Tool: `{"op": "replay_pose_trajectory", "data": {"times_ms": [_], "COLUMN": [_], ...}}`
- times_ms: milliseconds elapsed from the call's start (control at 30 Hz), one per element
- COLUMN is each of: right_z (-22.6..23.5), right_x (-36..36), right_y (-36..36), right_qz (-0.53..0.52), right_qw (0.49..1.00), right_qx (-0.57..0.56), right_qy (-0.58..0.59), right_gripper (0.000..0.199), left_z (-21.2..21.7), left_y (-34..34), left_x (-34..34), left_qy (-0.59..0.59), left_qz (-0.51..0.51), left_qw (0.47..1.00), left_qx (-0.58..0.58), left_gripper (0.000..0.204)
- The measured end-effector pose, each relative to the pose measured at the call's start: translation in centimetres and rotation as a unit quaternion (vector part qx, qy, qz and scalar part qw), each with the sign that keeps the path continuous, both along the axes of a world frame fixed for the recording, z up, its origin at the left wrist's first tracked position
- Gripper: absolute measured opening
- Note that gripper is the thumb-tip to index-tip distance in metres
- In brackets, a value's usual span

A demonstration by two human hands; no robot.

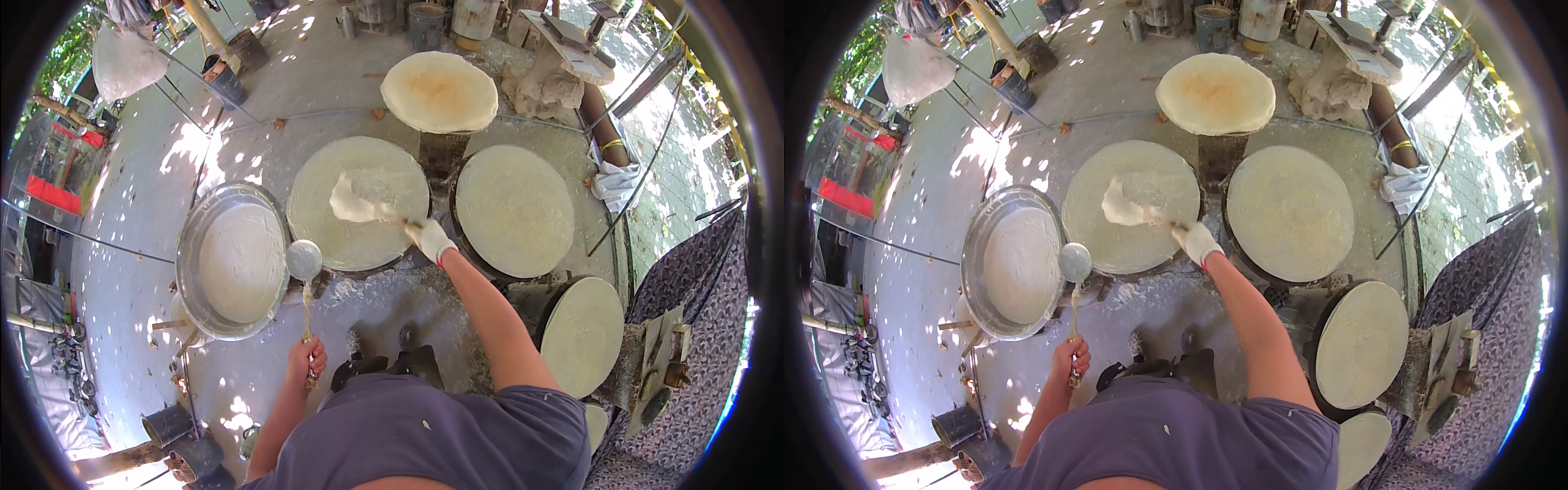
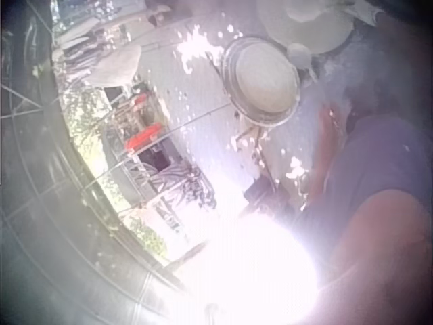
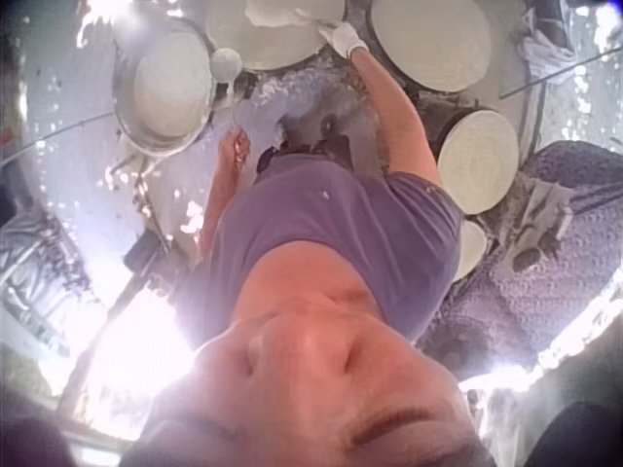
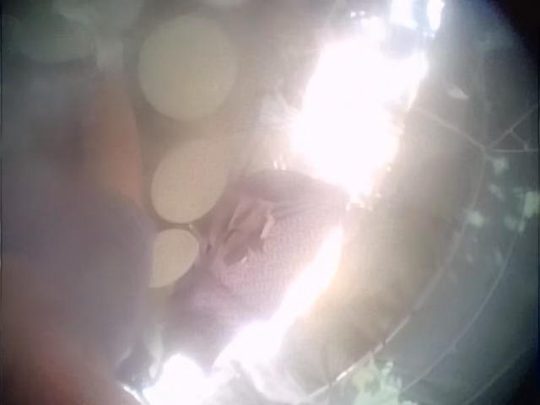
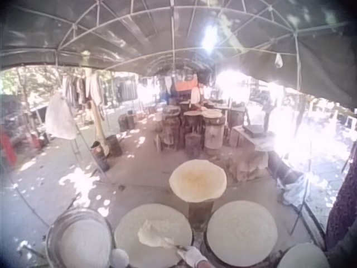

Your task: The person scoops batter from a large metal bowl and pours it onto several hot, round griddles. They use a wooden stick to spread the batter into thin, circular crepes and then lift the cooked crepes off the griddles with a spatula.

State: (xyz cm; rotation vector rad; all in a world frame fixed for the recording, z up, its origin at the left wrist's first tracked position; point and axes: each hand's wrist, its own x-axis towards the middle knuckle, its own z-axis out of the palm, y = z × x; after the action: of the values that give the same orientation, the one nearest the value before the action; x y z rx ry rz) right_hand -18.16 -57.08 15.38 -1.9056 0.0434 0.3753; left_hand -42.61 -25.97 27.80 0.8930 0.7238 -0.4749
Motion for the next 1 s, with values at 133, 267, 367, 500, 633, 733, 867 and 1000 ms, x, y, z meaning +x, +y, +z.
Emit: {"op": "replay_pose_trajectory", "data": {"times_ms": [133, 267, 367, 500, 633, 733, 867, 1000], "right_z": [0.8, 0.6, -0.8, -0.7, 5.6, -1.2, -2.4, 0.8], "right_x": [-0.9, -9.2, -14.5, -17.3, -16.3, -15.7, -16.1, -21.1], "right_y": [1.5, 0.5, 5.4, 14.6, 15.0, 14.6, 16.0, 13.7], "right_qz": [0.031, -0.043, -0.349, -0.243, -0.293, -0.406, -0.27, -0.435], "right_qw": [0.998, 0.967, 0.863, 0.864, 0.872, 0.867, 0.953, 0.857], "right_qx": [0.008, 0.164, 0.263, 0.345, 0.334, 0.259, 0.116, 0.25], "right_qy": [0.057, 0.192, 0.253, 0.275, 0.203, 0.128, 0.077, 0.117], "right_gripper": [0.032, 0.023, 0.019, 0.022, 0.023, 0.034, 0.03, 0.028], "left_z": [-1.5, -2.5, -3.8, -4.3, -1.1, 5.1, 4.9, 4.3], "left_y": [0.2, -0.7, -2.5, -4.0, 4.4, 6.0, 8.1, 9.1], "left_x": [3.5, 7.5, 9.2, 9.5, 9.6, 6.9, 7.7, 6.1], "left_qy": [-0.022, -0.044, -0.059, -0.093, -0.1, -0.122, -0.067, -0.029], "left_qz": [-0.065, -0.086, -0.125, -0.136, -0.125, -0.106, -0.141, -0.215], "left_qw": [0.992, 0.971, 0.923, 0.923, 0.984, 0.986, 0.987, 0.976], "left_qx": [0.105, 0.218, 0.36, 0.347, -0.075, -0.031, -0.043, 0.034], "left_gripper": [0.019, 0.014, 0.015, 0.018, 0.01, 0.012, 0.012, 0.01]}}
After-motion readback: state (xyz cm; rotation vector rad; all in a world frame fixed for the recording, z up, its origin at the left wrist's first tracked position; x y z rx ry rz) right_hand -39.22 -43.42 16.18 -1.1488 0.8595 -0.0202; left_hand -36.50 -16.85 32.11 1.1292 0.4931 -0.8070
